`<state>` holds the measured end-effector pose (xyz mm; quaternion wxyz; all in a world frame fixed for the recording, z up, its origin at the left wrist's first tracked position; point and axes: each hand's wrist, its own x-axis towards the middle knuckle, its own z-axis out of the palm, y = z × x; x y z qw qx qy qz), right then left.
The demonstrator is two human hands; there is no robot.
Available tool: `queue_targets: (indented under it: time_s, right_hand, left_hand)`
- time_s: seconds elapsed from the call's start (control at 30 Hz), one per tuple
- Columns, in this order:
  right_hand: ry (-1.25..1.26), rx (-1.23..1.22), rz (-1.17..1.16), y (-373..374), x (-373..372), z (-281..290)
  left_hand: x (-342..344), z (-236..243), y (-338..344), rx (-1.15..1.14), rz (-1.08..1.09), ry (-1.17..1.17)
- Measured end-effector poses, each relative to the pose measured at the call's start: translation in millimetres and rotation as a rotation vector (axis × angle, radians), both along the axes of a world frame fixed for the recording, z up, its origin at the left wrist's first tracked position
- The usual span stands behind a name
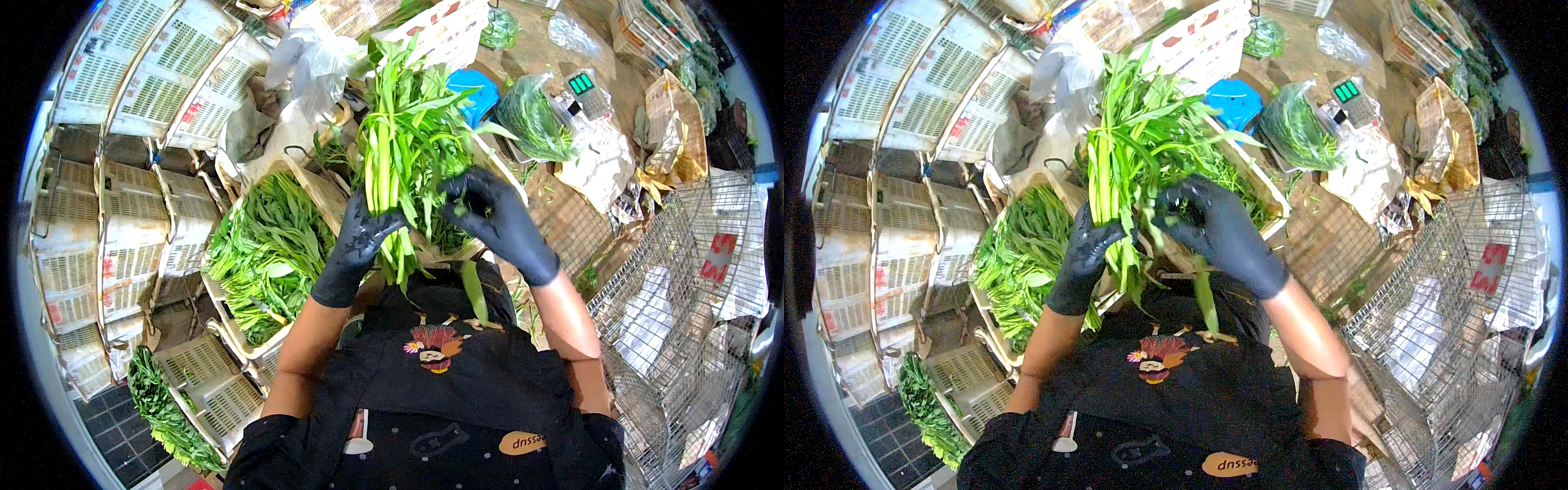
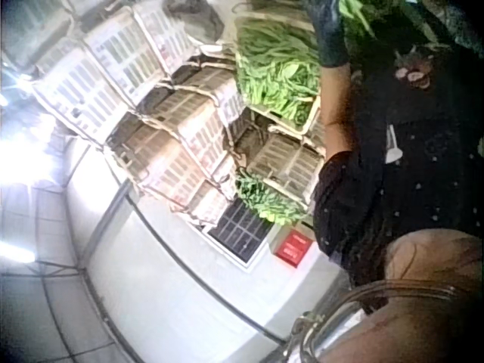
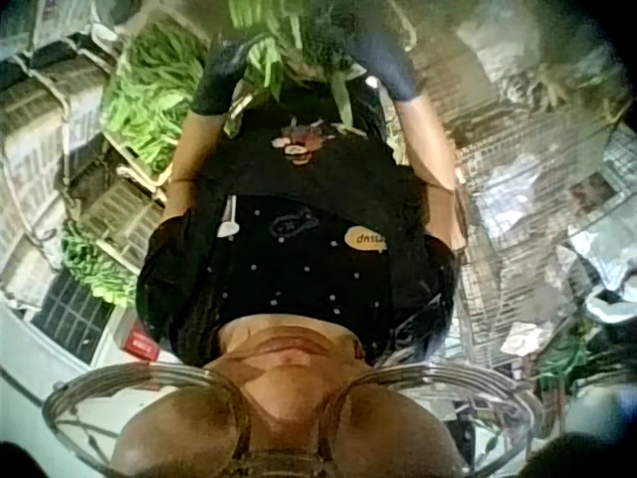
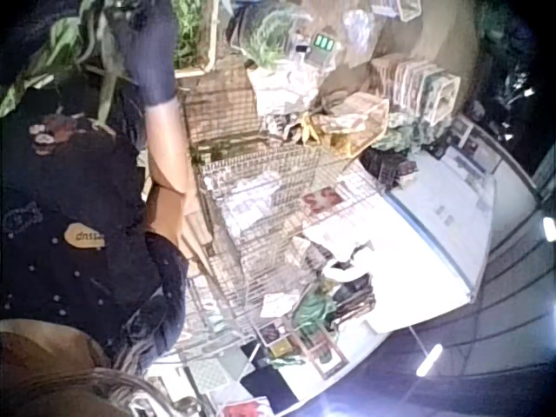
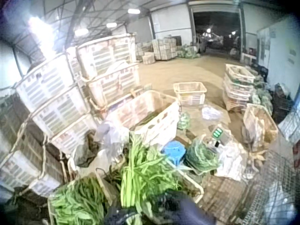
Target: The person sorts leafy green vegetables by hand, gathering bunches, trimming stems, and placing them into plastic bags. The person repeatedly picks up greens from crates, aligns them, and packs them into bags on a table.
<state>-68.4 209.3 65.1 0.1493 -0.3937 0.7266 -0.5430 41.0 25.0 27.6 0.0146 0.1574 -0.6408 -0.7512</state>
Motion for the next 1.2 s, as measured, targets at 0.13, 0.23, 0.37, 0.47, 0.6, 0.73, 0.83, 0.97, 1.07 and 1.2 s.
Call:
queue_targets:
  time_s: [0.13,0.23,0.37,0.47,0.6,0.73,0.83,0.97,1.07,1.2]
  right_hand:
    - [0.017,0.080,0.071,-21,-3,-23]
    - [-0.286,-0.162,0.144,-4,7,-2]
    - [-0.172,0.102,0.384,38,6,-8]
    - [0.139,0.329,-0.047,33,2,-20]
    - [0.006,0.052,-0.002,-22,-19,-13]
    - [-0.028,0.105,0.001,-25,-5,-6]
    - [0.109,0.048,0.295,-6,28,-9]
    - [0.133,0.013,0.336,20,30,-36]
    - [0.184,0.106,0.339,63,13,-45]
    - [0.062,0.625,0.248,103,-7,-66]
  left_hand:
    - [-8,12,13,-0.126,0.005,0.053]
    - [-3,19,11,-0.339,-0.004,0.122]
    - [1,14,3,-0.302,0.041,0.119]
    - [1,7,4,-0.308,0.020,0.130]
    - [-4,5,14,-0.472,-0.032,0.105]
    - [-4,6,7,-0.629,-0.032,0.156]
    - [-1,3,1,-0.598,-0.050,0.072]
    - [4,-18,0,-0.750,-0.110,0.144]
    - [3,-15,-9,-0.669,0.006,-0.008]
    - [-1,9,-35,-0.887,-0.115,0.150]
